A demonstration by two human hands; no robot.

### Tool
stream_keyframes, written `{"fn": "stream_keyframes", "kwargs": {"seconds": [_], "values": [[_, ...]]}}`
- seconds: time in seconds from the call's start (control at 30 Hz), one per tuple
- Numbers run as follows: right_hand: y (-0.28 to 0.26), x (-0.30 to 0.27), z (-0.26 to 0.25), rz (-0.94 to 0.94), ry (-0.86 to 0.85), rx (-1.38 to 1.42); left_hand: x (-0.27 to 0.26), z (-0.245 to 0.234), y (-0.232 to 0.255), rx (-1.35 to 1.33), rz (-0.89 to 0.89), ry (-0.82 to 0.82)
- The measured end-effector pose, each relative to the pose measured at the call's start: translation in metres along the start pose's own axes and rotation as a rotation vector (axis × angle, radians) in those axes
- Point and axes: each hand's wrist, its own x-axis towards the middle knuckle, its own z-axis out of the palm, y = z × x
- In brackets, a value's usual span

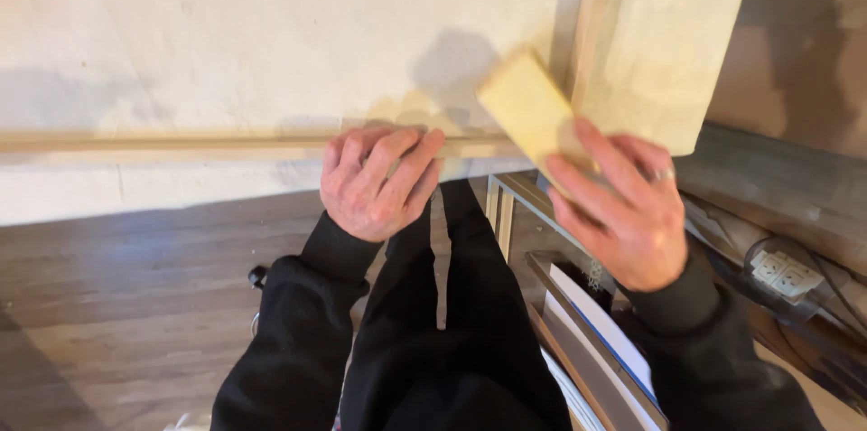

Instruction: Sanding the interior wooden edges of a picture frame using a sanding block.

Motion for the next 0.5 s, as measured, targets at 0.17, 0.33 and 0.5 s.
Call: {"fn": "stream_keyframes", "kwargs": {"seconds": [0.17, 0.33, 0.5], "values": [[0.005, 0.016, -0.012, 0.01, 0.017, -0.119, -0.002, -0.002, 0.0, -0.004, -0.013, 0.002], [0.012, -0.008, -0.009, -0.003, -0.044, -0.025, 0.002, 0.002, -0.002, -0.007, 0.003, 0.018], [0.026, -0.002, 0.013, -0.111, 0.074, -0.032, 0.005, -0.004, 0.001, -0.014, -0.016, -0.01]]}}
